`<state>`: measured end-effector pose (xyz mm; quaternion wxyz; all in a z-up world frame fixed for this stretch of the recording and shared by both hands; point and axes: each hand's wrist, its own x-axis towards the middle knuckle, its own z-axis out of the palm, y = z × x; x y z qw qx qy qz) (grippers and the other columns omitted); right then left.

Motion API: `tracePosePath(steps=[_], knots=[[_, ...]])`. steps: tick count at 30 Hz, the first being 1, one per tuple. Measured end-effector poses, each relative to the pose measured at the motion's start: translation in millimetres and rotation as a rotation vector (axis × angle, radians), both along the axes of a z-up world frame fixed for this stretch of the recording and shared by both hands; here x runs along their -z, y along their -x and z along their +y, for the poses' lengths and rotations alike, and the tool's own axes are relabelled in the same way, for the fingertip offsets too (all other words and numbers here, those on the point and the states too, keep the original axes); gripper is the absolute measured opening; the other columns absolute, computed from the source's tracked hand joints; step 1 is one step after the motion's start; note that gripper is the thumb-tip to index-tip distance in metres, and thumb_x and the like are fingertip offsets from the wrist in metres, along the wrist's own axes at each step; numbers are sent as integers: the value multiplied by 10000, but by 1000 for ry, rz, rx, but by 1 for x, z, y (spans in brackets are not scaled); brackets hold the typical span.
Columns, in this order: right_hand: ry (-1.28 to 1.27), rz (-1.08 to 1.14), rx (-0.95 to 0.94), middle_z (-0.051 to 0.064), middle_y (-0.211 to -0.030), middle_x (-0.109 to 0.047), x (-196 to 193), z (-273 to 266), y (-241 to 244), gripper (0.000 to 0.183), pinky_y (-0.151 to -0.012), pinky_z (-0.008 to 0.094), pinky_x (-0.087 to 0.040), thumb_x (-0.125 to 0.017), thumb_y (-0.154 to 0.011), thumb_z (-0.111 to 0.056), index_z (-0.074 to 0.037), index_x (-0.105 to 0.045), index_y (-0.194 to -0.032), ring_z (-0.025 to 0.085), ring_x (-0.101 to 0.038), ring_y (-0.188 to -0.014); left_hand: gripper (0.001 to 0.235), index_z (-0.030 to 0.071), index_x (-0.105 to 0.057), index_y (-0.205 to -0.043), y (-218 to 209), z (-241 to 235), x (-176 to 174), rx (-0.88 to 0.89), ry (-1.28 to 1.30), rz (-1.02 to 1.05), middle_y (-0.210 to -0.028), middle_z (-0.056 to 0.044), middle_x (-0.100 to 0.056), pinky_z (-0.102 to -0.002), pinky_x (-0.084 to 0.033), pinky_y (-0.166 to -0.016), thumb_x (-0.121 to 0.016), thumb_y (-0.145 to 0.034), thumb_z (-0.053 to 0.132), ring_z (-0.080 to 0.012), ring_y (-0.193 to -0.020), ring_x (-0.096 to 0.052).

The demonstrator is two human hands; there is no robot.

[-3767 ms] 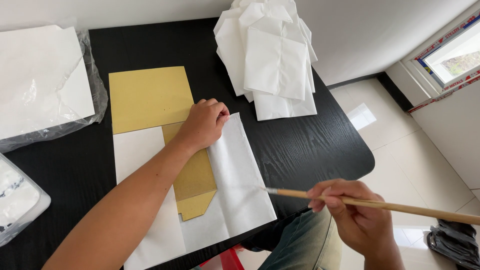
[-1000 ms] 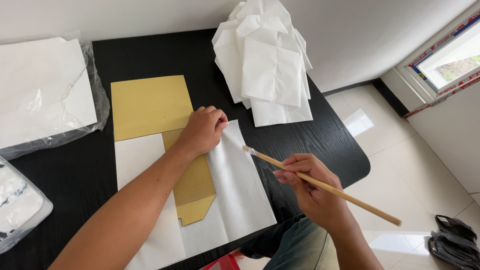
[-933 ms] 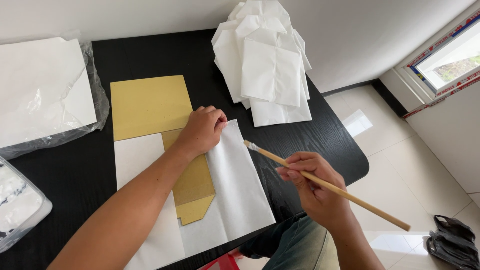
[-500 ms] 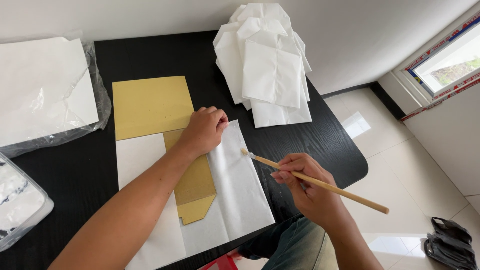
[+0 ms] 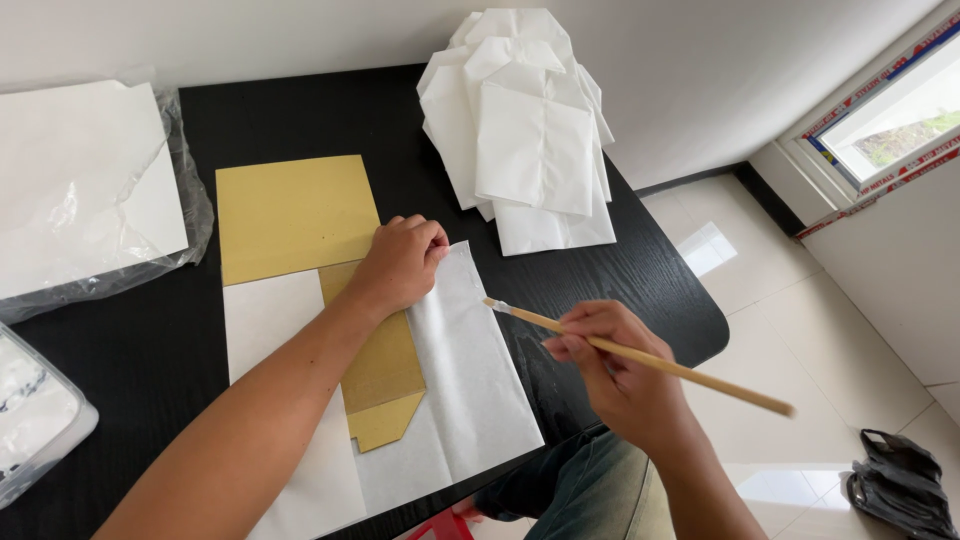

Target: Assembling a paper bag by folding paper around a template and applying glue with a brush.

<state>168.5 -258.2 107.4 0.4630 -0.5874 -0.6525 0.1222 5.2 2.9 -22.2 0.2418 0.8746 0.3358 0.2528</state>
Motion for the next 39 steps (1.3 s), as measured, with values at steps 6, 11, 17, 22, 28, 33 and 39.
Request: tracePosePath(steps=[6,11,17,22,28,33,39], knots=[[129,106,-9,122,-1044,-680,0,0,0,78,-761,255,-735,-615,-978,-82,-26,-667,-996,188,-825,-813,114,163,-678,-936,-1,3,4,-2,3,13,-887,-14,-648,-416,-439,-790,-576,-989,169,-264,-839,-554],[142,69,-9,114,-1014,-686,-8,-15,2,95,-758,250,-740,-617,-970,-94,-21,-679,-972,173,-825,-802,103,155,-676,-930,0,2,3,1,-13,5,-887,-22,-656,-414,-446,-768,-594,-991,163,-265,-820,-555],[184,-40,15,73,-981,-715,-16,-34,2,84,-696,224,-742,-637,-953,-148,-83,-688,-936,131,-816,-766,131,147,-675,-918,1,-1,-5,7,27,5,-887,-20,-653,-403,-440,-797,-566,-989,138,-256,-838,-551],[245,-69,52,24,-980,-738,-24,-55,2,110,-682,213,-718,-628,-957,-191,-115,-697,-917,106,-852,-719,140,146,-678,-938,3,-5,-10,4,49,20,-899,-21,-649,-407,-439,-820,-553,-1002,147,-251,-858,-549],[-27,-105,60,85,-976,-742,-23,-91,-15,108,-799,263,-639,-634,-933,-147,-77,-714,-915,159,-774,-831,152,128,-702,-929,5,-7,-21,16,67,-20,-912,-48,-677,-399,-476,-795,-573,-993,176,-257,-851,-576],[-172,-176,325,79,-857,-669,-37,-111,-4,231,-644,221,-571,-574,-939,-287,-86,-654,-857,140,-677,-673,325,114,-733,-1168,10,-10,-47,-33,185,-96,-1047,-21,-693,-363,-485,-933,-598,-994,352,-204,-1037,-614],[-224,-166,324,99,-777,-680,-35,-111,-13,215,-628,245,-613,-603,-913,-255,-50,-644,-863,161,-691,-751,371,174,-713,-985,27,-31,-127,-153,354,-116,-1048,26,-677,-323,-485,-871,-520,-988,492,-152,-1033,-620]])
